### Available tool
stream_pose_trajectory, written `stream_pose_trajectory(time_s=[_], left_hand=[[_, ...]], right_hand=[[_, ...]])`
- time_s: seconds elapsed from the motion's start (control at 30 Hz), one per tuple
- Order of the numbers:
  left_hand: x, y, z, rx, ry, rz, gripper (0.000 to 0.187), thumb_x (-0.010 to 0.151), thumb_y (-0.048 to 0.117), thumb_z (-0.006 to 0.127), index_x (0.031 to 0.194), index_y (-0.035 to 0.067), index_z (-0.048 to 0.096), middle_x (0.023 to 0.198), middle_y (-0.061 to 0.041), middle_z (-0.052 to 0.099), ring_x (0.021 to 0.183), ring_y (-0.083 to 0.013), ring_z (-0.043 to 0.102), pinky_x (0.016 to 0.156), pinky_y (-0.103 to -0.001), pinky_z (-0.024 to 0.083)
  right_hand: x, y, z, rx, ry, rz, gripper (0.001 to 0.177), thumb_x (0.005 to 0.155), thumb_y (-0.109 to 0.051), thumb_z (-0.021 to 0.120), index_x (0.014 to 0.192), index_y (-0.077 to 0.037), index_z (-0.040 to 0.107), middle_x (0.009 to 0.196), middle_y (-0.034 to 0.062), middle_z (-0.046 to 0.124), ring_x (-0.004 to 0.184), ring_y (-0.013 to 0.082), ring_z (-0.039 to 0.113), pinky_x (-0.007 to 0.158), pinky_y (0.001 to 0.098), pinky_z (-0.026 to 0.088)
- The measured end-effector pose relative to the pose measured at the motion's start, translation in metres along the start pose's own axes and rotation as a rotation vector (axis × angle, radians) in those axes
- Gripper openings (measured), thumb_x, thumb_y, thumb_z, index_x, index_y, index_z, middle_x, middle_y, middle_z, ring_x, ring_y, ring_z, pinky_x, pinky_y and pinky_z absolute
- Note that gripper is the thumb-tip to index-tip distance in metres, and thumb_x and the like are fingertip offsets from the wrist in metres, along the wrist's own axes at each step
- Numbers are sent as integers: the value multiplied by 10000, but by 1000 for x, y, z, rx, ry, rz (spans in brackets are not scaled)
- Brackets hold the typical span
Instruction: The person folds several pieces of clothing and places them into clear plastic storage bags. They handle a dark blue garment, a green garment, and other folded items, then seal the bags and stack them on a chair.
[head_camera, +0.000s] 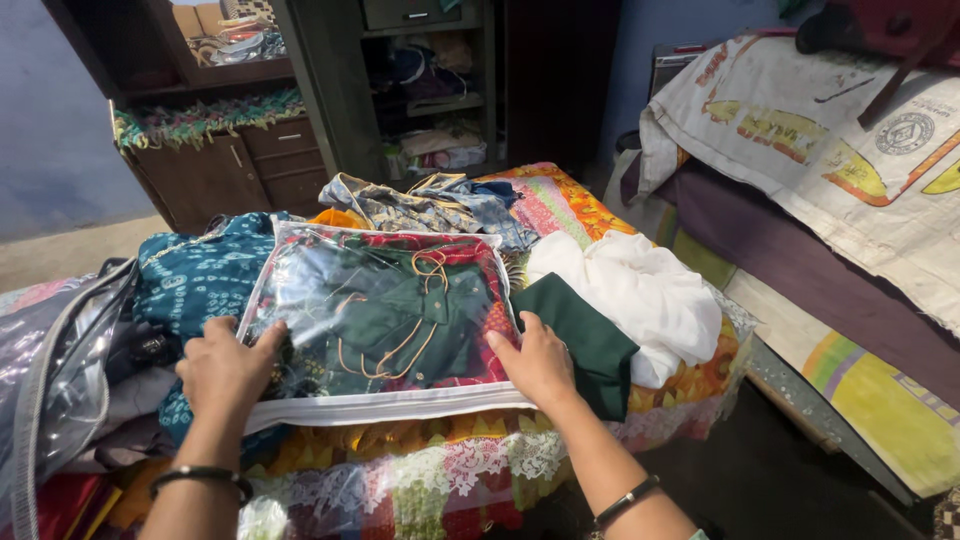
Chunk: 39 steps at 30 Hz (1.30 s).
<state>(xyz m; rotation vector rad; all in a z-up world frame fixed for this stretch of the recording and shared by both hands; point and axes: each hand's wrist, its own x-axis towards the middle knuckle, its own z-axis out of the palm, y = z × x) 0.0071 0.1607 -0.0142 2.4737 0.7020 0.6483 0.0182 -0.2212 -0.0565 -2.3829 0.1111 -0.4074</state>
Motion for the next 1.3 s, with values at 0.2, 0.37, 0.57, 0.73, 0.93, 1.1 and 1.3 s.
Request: stream_pose_trajectory(time_s=[0.2,0.37,0.57,0.73,0.93,1.1,1.3], left_hand=[[17,-4,-4,-29,-152,-184,987,724,752,777,1331,-12,627,1237,-322,675,1157,-467,648,980,-521,507],[14,3,-10,120,-175,-150,912,755,784,742,1187,-18,768,1182,-311,706,1110,-483,668,943,-547,538],[-1,3,-30,-619,-652,-459,607,838,447,795,1076,-110,754,949,-254,768,796,-393,711,744,-519,547],[-37,-11,-40,-1007,-978,-720,404,768,350,720,993,14,723,830,-168,757,640,-296,707,638,-451,592],[-74,-15,-51,-1197,-1021,-650,323,764,162,734,1012,-41,695,838,-192,754,651,-299,724,649,-446,610],[-126,-8,-113,-1298,-897,-385,313,752,80,730,1038,-40,694,843,-180,759,682,-280,729,663,-440,600],[-240,-29,-244,-1373,-572,-287,482,703,73,713,1178,9,665,956,-120,781,810,-211,743,760,-382,592]], right_hand=[[14,7,-8,196,-197,199,646,854,-578,719,1187,-25,679,1087,186,744,1031,314,699,902,432,538],[15,14,-12,892,-583,288,425,901,-366,741,1080,20,740,919,77,778,755,146,716,685,315,578],[17,27,-40,1069,-688,462,240,891,-256,742,1012,-48,739,873,76,771,694,167,738,660,335,598],[3,33,-60,1276,-826,582,216,905,-222,721,1028,-46,695,898,91,750,732,198,739,719,382,630],[-17,34,-86,1279,-768,435,608,835,-62,659,1422,-104,504,1131,51,728,858,150,765,777,386,638],[-45,23,-107,1439,-941,224,813,833,-31,680,1583,-100,374,1172,105,714,883,182,732,785,370,627],[-94,-25,-103,1486,-1162,36,848,828,-39,679,1609,-37,349,1126,123,705,861,183,741,772,336,608]])
